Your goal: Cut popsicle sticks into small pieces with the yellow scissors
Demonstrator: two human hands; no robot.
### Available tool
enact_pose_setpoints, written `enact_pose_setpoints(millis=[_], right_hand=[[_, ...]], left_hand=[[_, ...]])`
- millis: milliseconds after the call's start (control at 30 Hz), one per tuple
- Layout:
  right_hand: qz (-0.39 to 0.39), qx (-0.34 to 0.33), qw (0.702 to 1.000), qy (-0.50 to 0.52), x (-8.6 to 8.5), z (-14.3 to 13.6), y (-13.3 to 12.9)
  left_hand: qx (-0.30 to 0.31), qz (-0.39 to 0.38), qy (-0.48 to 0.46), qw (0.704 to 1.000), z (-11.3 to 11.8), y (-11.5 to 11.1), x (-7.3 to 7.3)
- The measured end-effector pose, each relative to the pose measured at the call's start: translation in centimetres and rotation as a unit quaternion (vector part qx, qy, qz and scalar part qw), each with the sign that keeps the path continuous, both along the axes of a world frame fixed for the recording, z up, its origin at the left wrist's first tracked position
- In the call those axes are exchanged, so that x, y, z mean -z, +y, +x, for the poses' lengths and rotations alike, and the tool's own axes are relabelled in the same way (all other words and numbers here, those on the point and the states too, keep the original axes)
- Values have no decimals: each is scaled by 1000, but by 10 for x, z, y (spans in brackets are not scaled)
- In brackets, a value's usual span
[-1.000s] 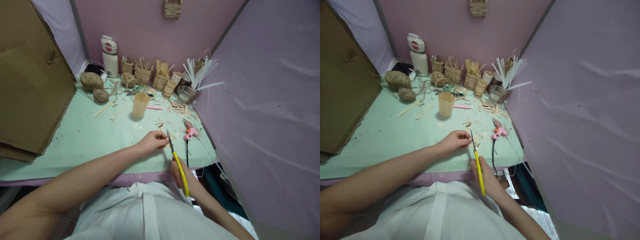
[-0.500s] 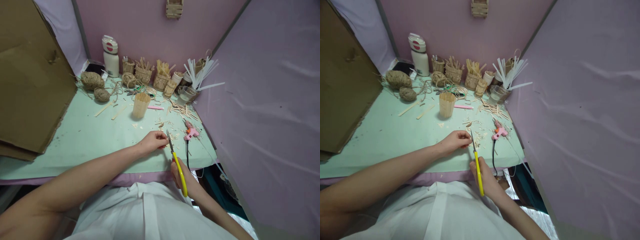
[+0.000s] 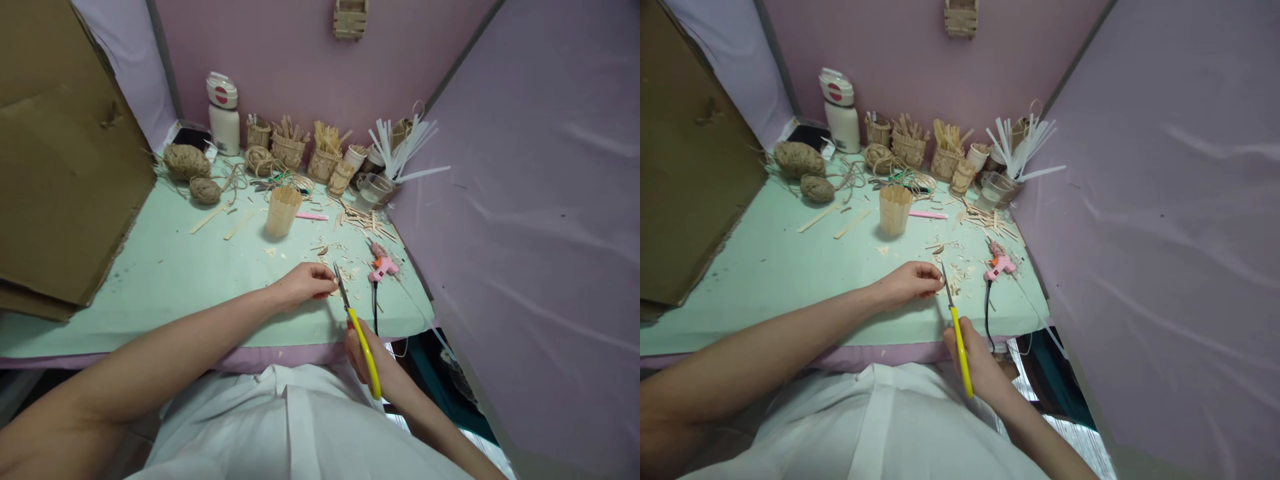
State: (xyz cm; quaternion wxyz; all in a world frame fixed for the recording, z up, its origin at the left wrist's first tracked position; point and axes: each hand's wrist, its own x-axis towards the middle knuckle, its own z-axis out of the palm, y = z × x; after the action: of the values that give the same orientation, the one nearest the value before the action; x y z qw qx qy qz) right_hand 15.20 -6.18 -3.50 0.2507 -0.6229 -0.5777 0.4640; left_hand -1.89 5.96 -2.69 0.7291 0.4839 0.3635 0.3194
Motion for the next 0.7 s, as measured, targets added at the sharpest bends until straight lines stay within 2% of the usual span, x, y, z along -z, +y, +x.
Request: enact_pose_setpoints(millis=[133,267,700], right_hand=[[-15,-41,999,-11,-3,4,0],[0,-37,999,-7,-4,4,1],[-37,-49,998,-6,-10,1,2]], left_hand=[[14,6,13,1000,-2,2,0],[18,7,19,1000,-4,3,-1],[24,-4,31,999,-4,3,0]])
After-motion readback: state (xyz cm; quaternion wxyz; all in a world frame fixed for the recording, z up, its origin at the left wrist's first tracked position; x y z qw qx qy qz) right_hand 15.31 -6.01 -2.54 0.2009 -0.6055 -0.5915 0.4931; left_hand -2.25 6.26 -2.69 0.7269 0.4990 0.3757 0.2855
